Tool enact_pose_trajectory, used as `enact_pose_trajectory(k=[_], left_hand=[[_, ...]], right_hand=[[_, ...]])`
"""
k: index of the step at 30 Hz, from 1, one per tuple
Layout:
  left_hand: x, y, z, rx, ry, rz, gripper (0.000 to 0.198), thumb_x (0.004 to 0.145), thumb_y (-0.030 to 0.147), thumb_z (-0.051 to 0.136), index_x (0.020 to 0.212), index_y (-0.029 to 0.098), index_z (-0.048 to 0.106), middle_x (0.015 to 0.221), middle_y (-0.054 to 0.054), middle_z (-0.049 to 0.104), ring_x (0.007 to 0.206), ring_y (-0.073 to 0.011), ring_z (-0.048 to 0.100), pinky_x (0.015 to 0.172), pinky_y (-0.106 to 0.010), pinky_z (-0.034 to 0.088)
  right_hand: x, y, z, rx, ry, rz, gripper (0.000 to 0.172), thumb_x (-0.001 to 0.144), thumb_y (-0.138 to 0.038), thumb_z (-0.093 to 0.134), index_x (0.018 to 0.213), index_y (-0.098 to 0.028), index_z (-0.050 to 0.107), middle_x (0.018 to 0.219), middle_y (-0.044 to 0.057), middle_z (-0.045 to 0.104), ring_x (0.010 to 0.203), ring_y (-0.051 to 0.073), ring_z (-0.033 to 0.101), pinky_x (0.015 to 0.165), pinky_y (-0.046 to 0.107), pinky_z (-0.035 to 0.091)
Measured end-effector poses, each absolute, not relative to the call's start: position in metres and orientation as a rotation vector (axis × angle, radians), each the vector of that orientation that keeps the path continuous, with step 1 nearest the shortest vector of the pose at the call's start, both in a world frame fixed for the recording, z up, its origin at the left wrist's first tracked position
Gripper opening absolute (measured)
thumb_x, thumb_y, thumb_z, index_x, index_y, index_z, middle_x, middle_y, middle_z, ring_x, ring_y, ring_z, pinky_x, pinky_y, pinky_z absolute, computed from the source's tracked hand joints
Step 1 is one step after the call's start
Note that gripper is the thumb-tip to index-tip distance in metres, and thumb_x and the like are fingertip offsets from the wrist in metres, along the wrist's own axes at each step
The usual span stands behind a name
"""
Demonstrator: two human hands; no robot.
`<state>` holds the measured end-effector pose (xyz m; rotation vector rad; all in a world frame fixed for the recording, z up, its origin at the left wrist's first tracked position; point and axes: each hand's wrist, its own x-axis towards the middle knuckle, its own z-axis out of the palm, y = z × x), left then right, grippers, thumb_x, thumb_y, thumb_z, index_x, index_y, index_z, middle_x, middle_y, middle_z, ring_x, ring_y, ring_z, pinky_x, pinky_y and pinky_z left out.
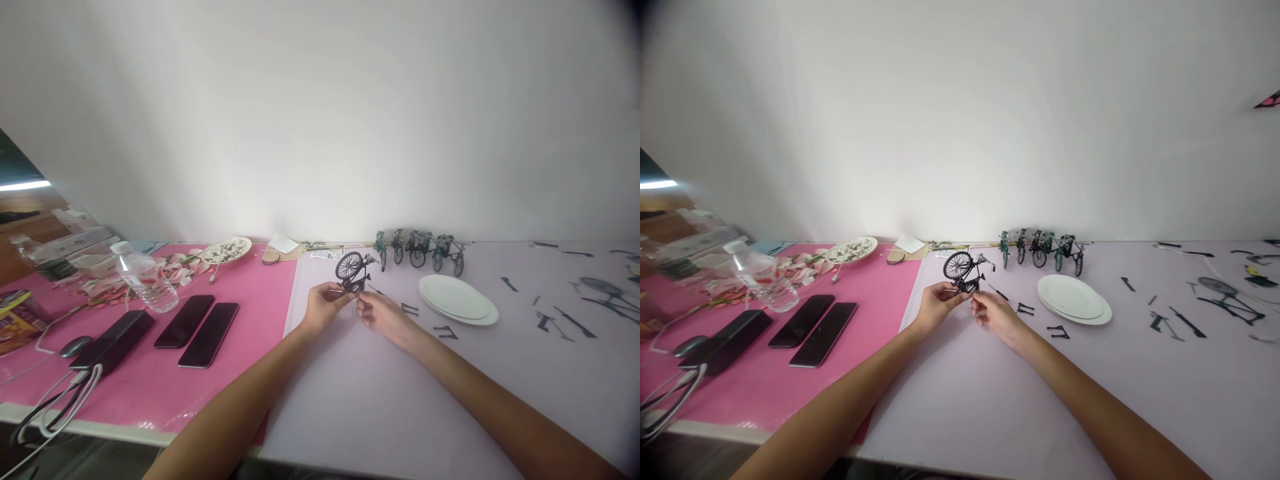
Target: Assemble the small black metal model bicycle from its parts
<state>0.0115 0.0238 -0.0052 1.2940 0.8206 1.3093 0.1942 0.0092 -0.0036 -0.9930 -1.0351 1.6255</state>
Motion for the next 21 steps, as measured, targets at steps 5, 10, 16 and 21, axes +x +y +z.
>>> enact_pose_trajectory(k=[5, 10, 16, 21], left_hand=[[0.011, 0.024, -0.007, 1.294, 0.842, 1.313, 0.04, 0.068, 0.042, 0.092, 0.087, 0.016, 0.068, 0.086, -0.008, 0.078, 0.077, -0.0212, 0.073, 0.069, -0.029, 0.051], [0.012, 0.024, -0.006, 1.264, 0.833, 1.317, 0.041, 0.067, 0.043, 0.093, 0.087, 0.017, 0.067, 0.084, -0.007, 0.077, 0.08, -0.0224, 0.074, 0.071, -0.03, 0.052], [0.012, 0.023, -0.006, 1.245, 0.821, 1.318, 0.045, 0.062, 0.041, 0.095, 0.086, 0.016, 0.067, 0.089, -0.007, 0.076, 0.078, -0.0201, 0.072, 0.072, -0.03, 0.053], [0.013, 0.021, -0.003, 1.246, 0.862, 1.342, 0.043, 0.063, 0.041, 0.095, 0.083, 0.016, 0.066, 0.079, -0.004, 0.074, 0.072, -0.018, 0.07, 0.067, -0.028, 0.051]], right_hand=[[0.193, 0.002, 0.005, -1.027, -1.046, 1.613, 0.035, 0.079, -0.05, 0.08, 0.086, -0.02, 0.062, 0.073, -0.003, 0.058, 0.061, 0.01, 0.05, 0.047, 0.022, 0.027], [0.192, -0.005, 0.013, -1.15, -1.103, 1.571, 0.038, 0.082, -0.056, 0.076, 0.09, -0.021, 0.06, 0.063, -0.004, 0.057, 0.047, 0.007, 0.041, 0.044, 0.023, 0.015], [0.191, -0.004, 0.014, -1.12, -1.138, 1.493, 0.038, 0.083, -0.056, 0.074, 0.089, -0.021, 0.061, 0.055, -0.005, 0.056, 0.044, 0.008, 0.04, 0.045, 0.025, 0.021], [0.191, -0.006, 0.016, -1.115, -1.167, 1.449, 0.04, 0.083, -0.058, 0.075, 0.086, -0.02, 0.062, 0.053, -0.006, 0.053, 0.046, 0.009, 0.041, 0.049, 0.026, 0.028]])
